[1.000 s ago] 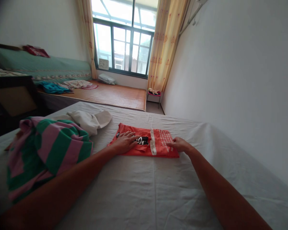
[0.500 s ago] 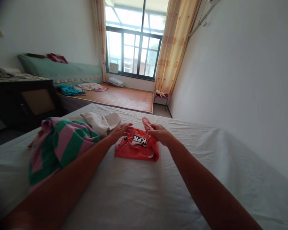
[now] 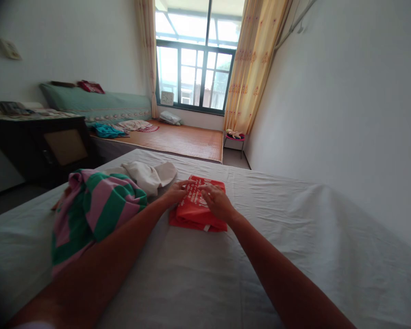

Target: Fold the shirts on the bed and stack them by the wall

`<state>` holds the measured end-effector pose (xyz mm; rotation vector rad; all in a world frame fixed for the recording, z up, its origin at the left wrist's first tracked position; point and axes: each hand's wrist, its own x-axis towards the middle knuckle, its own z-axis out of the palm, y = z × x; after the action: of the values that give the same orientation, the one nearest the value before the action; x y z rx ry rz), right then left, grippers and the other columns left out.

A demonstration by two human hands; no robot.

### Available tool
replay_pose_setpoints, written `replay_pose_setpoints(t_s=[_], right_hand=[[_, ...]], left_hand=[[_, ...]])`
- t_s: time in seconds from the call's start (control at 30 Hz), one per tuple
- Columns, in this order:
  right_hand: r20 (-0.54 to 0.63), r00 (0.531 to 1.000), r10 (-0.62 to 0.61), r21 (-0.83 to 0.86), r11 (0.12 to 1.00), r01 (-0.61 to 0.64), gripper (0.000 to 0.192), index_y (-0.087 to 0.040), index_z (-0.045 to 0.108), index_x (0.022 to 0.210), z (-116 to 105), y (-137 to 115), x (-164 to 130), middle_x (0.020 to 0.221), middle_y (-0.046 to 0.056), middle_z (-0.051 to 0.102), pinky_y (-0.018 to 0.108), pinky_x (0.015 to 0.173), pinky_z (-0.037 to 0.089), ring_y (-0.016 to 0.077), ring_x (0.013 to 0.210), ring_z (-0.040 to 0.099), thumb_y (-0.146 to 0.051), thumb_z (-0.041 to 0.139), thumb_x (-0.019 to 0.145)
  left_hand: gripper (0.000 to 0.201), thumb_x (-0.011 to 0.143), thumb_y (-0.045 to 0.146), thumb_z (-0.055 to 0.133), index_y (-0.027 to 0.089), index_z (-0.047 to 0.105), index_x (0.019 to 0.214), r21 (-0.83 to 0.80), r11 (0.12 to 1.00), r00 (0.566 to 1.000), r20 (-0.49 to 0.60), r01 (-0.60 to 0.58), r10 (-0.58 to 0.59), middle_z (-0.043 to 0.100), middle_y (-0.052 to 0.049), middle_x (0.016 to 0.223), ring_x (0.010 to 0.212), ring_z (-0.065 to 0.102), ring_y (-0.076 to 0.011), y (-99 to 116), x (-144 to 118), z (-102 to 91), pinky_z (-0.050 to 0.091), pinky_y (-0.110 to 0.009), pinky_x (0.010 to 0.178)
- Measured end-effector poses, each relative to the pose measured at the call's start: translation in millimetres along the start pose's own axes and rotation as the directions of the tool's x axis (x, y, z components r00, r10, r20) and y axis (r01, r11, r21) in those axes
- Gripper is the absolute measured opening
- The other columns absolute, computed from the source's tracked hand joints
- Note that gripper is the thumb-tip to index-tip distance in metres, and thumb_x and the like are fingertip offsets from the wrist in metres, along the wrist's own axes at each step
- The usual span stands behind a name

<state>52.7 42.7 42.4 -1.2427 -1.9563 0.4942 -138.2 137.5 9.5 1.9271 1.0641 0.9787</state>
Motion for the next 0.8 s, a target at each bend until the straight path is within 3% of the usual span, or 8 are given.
replay_pose_setpoints(t_s=[0.13,0.3,0.4,0.47,0.53,0.6,0.7,0.8], right_hand=[[0.283,0.958,-0.038,-0.406,0.900,0.156,0.053,-0.032,0.042,0.139,22.5,5.5,-26.0,0.145,0.004,0.042,0.052,0.112,0.014,0.0272,0.137,0.027,-0.053,0.039,0.092],[0.322,0.943,-0.085,-0.453,0.861,0.232,0.057,-0.031,0.035,0.144,29.9,0.2,-38.3,0.152,0.004,0.031,0.052,0.113,0.008,0.0270,0.140,0.020,-0.055,0.038,0.092],[0.316,0.932,-0.175,-0.304,0.912,0.274,0.046,-0.031,0.051,0.133,20.9,0.5,-39.4,0.144,0.003,0.043,0.048,0.114,0.014,0.0246,0.135,0.032,-0.050,0.040,0.093],[0.188,0.969,-0.160,-0.191,0.962,0.196,0.037,-0.029,0.064,0.116,11.8,7.9,-38.6,0.128,0.003,0.059,0.045,0.111,0.024,0.0216,0.125,0.045,-0.042,0.038,0.095],[-0.070,0.997,-0.014,-0.113,0.994,0.006,0.030,-0.025,0.067,0.106,2.9,19.9,-36.7,0.118,0.006,0.064,0.045,0.106,0.033,0.0229,0.117,0.051,-0.039,0.045,0.091],[-0.267,0.939,0.215,0.040,0.976,-0.212,0.037,-0.020,0.062,0.112,-2.8,31.6,-34.7,0.120,0.011,0.062,0.049,0.100,0.039,0.0268,0.113,0.054,-0.040,0.061,0.080],[-0.213,0.853,0.477,0.433,0.828,-0.356,0.064,-0.016,0.052,0.120,-1.3,38.9,-32.0,0.122,0.014,0.061,0.046,0.092,0.048,0.0277,0.105,0.060,-0.040,0.075,0.065],[-0.058,0.848,0.527,0.713,0.616,-0.334,0.060,-0.016,0.057,0.110,7.8,33.7,-27.3,0.108,0.010,0.068,0.043,0.088,0.052,0.0265,0.098,0.064,-0.040,0.079,0.060]], left_hand=[[0.051,0.072,0.004,0.047,0.023,0.066,0.115,0.486,0.850,0.964,-0.051,-0.205,0.262,0.052,-0.005,0.136,0.129,0.041,-0.0245,6.7,-4.6,0.1,0.027,-0.042,0.112],[0.043,0.095,0.027,0.030,0.026,0.050,0.133,0.473,0.769,0.898,0.307,-0.431,0.314,0.051,0.000,0.138,0.133,0.037,-0.0146,6.8,-10.2,20.4,0.024,-0.035,0.114],[0.048,0.098,0.040,0.021,0.029,0.040,0.140,0.548,0.769,0.923,0.361,-0.329,0.137,0.039,0.000,0.147,0.138,0.028,-0.0156,-6.5,-12.2,22.4,0.020,-0.040,0.114],[0.050,0.097,0.046,0.021,0.031,0.036,0.142,0.602,0.760,0.944,0.327,-0.245,0.046,0.032,-0.001,0.151,0.141,0.022,-0.0183,-12.8,-13.1,19.3,0.018,-0.045,0.113],[0.051,0.096,0.049,0.021,0.032,0.035,0.142,0.624,0.754,0.953,0.303,-0.206,0.010,0.029,0.000,0.152,0.141,0.021,-0.0207,-14.2,-13.7,16.6,0.018,-0.047,0.112],[0.051,0.095,0.049,0.022,0.033,0.037,0.141,0.631,0.753,0.960,0.279,-0.188,0.007,0.031,0.000,0.151,0.141,0.022,-0.0218,-12.1,-14.0,16.2,0.019,-0.048,0.112],[0.051,0.094,0.049,0.026,0.031,0.042,0.139,0.626,0.757,0.970,0.241,-0.188,0.042,0.036,0.000,0.149,0.139,0.027,-0.0206,-8.8,-13.2,17.7,0.022,-0.044,0.112],[0.050,0.093,0.046,0.028,0.027,0.052,0.132,0.576,0.777,0.961,0.242,-0.253,0.134,0.046,-0.001,0.143,0.135,0.034,-0.0180,-7.8,-9.3,17.3,0.023,-0.037,0.113]])
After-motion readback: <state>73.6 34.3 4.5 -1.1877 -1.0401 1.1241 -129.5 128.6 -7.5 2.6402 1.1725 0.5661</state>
